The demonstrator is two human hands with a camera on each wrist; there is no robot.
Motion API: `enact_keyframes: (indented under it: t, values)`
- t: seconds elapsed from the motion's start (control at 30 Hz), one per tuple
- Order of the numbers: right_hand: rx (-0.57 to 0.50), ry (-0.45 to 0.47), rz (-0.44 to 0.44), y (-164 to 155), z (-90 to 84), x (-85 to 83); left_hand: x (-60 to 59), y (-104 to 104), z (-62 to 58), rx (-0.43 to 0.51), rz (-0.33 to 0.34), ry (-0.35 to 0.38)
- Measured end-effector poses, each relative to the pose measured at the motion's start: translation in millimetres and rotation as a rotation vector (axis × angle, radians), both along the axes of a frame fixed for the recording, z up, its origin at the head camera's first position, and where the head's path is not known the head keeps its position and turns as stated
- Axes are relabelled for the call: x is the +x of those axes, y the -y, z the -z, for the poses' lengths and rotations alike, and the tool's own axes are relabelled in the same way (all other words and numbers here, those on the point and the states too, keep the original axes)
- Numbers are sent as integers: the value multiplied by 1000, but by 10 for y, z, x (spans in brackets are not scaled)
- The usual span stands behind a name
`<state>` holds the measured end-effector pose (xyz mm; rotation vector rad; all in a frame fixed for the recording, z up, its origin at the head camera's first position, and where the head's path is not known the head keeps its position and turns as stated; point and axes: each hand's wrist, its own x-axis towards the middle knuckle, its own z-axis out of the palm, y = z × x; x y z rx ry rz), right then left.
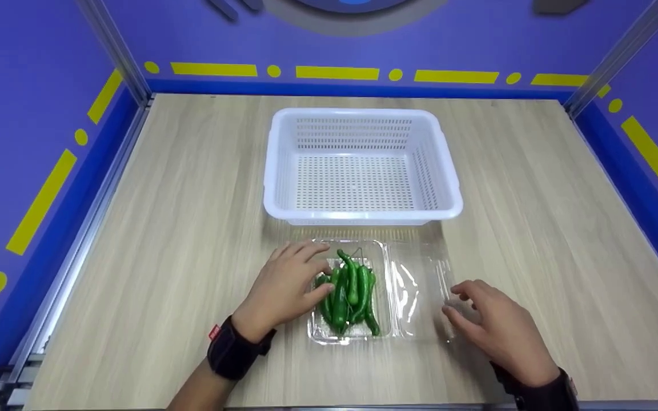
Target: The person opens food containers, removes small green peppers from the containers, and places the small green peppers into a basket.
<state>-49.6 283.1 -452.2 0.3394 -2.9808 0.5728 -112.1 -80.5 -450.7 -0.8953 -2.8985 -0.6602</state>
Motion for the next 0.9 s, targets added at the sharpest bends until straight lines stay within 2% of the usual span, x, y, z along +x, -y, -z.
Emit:
enact_keyframes:
  t: [0.2, 0.33, 0.5, 0.57, 0.7, 0.8, 0.9]
  values:
    - [-6, -84, -84, 183, -186, -192, -45, 5, -47, -10, -3, -32]
    - [-5, -110, -156, 338, -287, -334, -27, -3, -42, -22, -6, -18]
    - [21, -139, -320, 569, -350, -473, 11, -23, -21, -21, -12, -2]
    - [46, -152, -419, 666, -371, -530, 5, -33, -34, 1, -28, -41]
    - [134, -171, -618, 851, -402, -613, -59, -49, -92, 98, -71, -177]
    - [205, -187, -716, 962, -411, -642, -176, -42, -146, 161, -98, -260]
    - [250, -194, -766, 1047, -403, -661, -338, -4, -182, 142, -131, -288]
